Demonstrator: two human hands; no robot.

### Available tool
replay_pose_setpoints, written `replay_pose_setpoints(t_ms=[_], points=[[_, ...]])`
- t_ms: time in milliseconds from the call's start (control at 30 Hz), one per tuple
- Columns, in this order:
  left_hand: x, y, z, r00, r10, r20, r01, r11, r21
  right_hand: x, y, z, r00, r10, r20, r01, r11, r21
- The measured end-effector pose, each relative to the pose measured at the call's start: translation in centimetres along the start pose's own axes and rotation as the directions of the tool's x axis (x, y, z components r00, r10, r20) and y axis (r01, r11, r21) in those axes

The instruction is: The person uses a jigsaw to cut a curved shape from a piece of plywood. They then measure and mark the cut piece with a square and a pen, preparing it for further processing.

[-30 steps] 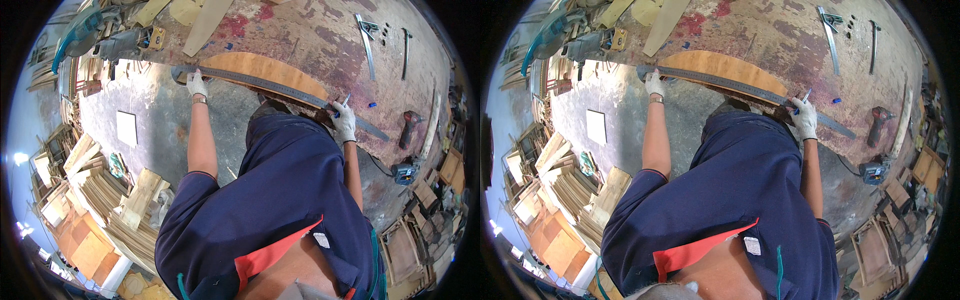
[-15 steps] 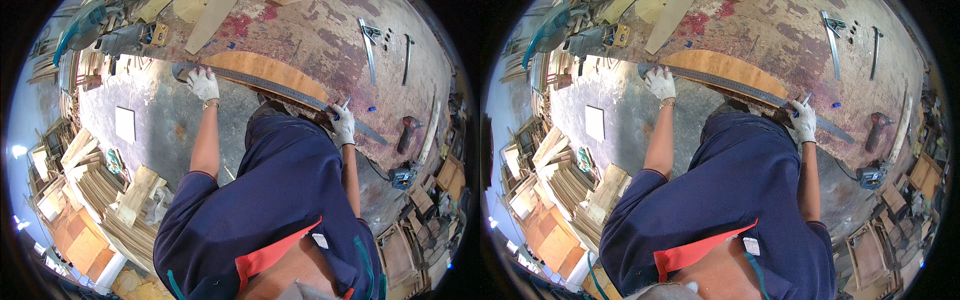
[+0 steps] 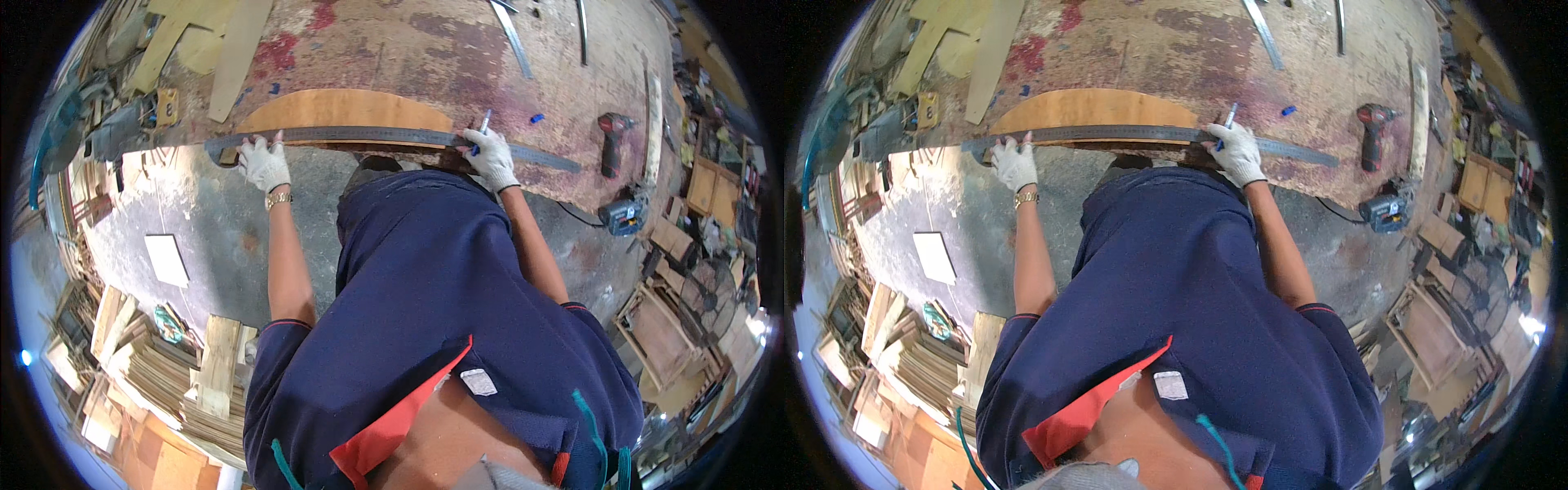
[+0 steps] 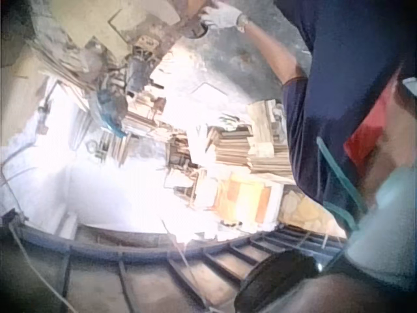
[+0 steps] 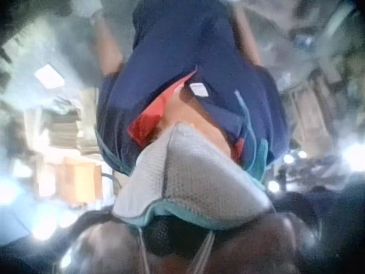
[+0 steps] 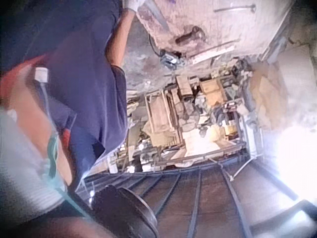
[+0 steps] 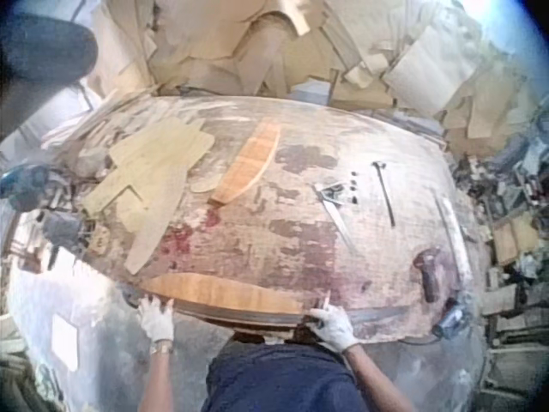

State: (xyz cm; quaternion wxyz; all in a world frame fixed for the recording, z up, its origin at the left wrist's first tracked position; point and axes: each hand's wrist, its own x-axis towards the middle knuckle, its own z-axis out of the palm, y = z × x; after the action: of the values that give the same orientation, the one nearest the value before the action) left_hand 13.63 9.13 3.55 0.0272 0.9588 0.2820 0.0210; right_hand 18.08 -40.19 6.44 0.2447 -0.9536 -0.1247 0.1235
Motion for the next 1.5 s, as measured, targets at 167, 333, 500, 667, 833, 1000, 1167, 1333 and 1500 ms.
replay_pose_setpoints(t_ms=[167, 333, 500, 667, 833, 1000, 1167, 1333, 1500], points=[[-0.5, 3.5, -1.4, 0.992, -0.014, 0.128, -0.002, 0.992, 0.124, -0.2, 0.0, -0.1, 1.000, 0.007, -0.006, -0.007, 1.000, 0.023], [-0.4, 4.0, -2.0, 0.981, -0.022, 0.194, -0.002, 0.992, 0.123, -0.2, -0.4, -0.4, 0.999, -0.030, -0.032, 0.032, 0.999, 0.039], [-0.5, 4.1, -2.1, 0.978, -0.019, 0.209, -0.002, 0.995, 0.102, 0.2, 0.2, -0.3, 0.999, 0.000, 0.041, -0.001, 1.000, 0.027], [-0.6, 3.9, -1.7, 0.985, -0.009, 0.172, -0.006, 0.996, 0.089, 0.1, 0.7, 0.1, 0.999, -0.018, 0.028, 0.018, 1.000, 0.018], [-0.6, 3.7, -1.3, 0.987, 0.002, 0.162, -0.018, 0.995, 0.097, 0.2, 0.5, -0.1, 0.999, -0.014, 0.051, 0.013, 1.000, 0.022], [-0.7, 3.8, -1.2, 0.990, 0.002, 0.138, -0.017, 0.994, 0.104, 0.1, 0.1, -0.6, 0.998, -0.007, 0.062, 0.006, 1.000, 0.009], [-0.7, 4.3, -2.0, 0.969, -0.057, 0.240, 0.027, 0.992, 0.123, 0.3, 0.5, -0.4, 0.998, 0.013, 0.061, -0.012, 1.000, -0.026], [-0.8, 4.0, -1.5, 0.980, -0.050, 0.195, 0.035, 0.996, 0.076, 0.1, -0.1, -0.5, 1.000, 0.004, 0.030, -0.004, 1.000, -0.024], [-1.1, 4.9, -1.9, 0.975, -0.091, 0.201, 0.081, 0.995, 0.057, 0.1, 0.7, -0.1, 1.000, 0.004, 0.028, -0.006, 0.998, 0.057]])
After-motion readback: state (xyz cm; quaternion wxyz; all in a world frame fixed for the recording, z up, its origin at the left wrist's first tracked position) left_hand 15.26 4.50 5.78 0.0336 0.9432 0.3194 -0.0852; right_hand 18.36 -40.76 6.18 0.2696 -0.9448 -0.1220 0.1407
